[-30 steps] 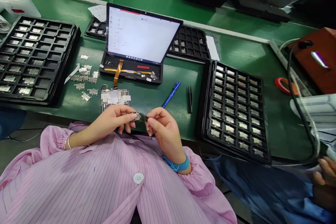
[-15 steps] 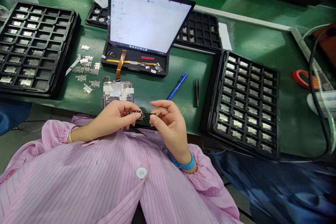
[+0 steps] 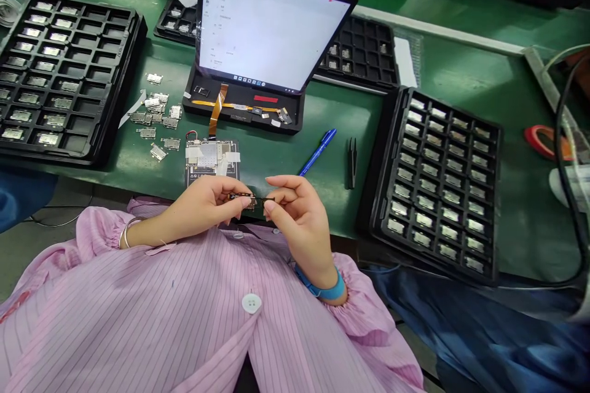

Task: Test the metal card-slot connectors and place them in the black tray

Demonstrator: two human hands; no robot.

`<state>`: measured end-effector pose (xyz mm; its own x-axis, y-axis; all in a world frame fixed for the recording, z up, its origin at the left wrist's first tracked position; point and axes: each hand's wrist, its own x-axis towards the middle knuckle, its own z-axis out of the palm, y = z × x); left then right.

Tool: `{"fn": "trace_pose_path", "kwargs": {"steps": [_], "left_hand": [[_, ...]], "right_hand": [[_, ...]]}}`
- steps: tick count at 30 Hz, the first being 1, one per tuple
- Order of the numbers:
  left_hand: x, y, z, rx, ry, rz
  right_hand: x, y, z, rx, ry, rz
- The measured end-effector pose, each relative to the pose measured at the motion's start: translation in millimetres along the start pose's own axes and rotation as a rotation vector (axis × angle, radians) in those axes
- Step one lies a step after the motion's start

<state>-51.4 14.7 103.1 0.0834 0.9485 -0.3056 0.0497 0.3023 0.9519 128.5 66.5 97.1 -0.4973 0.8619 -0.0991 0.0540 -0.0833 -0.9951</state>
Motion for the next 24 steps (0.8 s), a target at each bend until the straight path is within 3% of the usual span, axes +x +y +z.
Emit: {"fn": "trace_pose_path", "kwargs": {"steps": [11, 13, 16, 18, 21, 24], "left_hand": [[3, -7, -8.2, 0.197, -0.081, 0.079], [9, -11, -12.8, 0.381, 0.048, 0.177], [21, -23, -19.7, 0.785, 0.38, 0.364], [30, -31, -23.3, 1.008, 0.492, 0.422], [38, -40, -27.9, 1.171, 0.486, 0.428], [38, -43, -34.9, 1.206, 0.422, 0.46]], "right_hand": [[8, 6, 1, -0.051, -0.184, 0.067], [20, 8, 0, -0.04, -0.151, 0.052], [53, 14, 0, -0.075, -0.003, -0.026], [79, 20, 1, -0.088, 0.036, -0.048], [107, 32, 3, -0.117, 0.034, -0.04], [115, 40, 5, -0.17, 0.07, -0.06]]}}
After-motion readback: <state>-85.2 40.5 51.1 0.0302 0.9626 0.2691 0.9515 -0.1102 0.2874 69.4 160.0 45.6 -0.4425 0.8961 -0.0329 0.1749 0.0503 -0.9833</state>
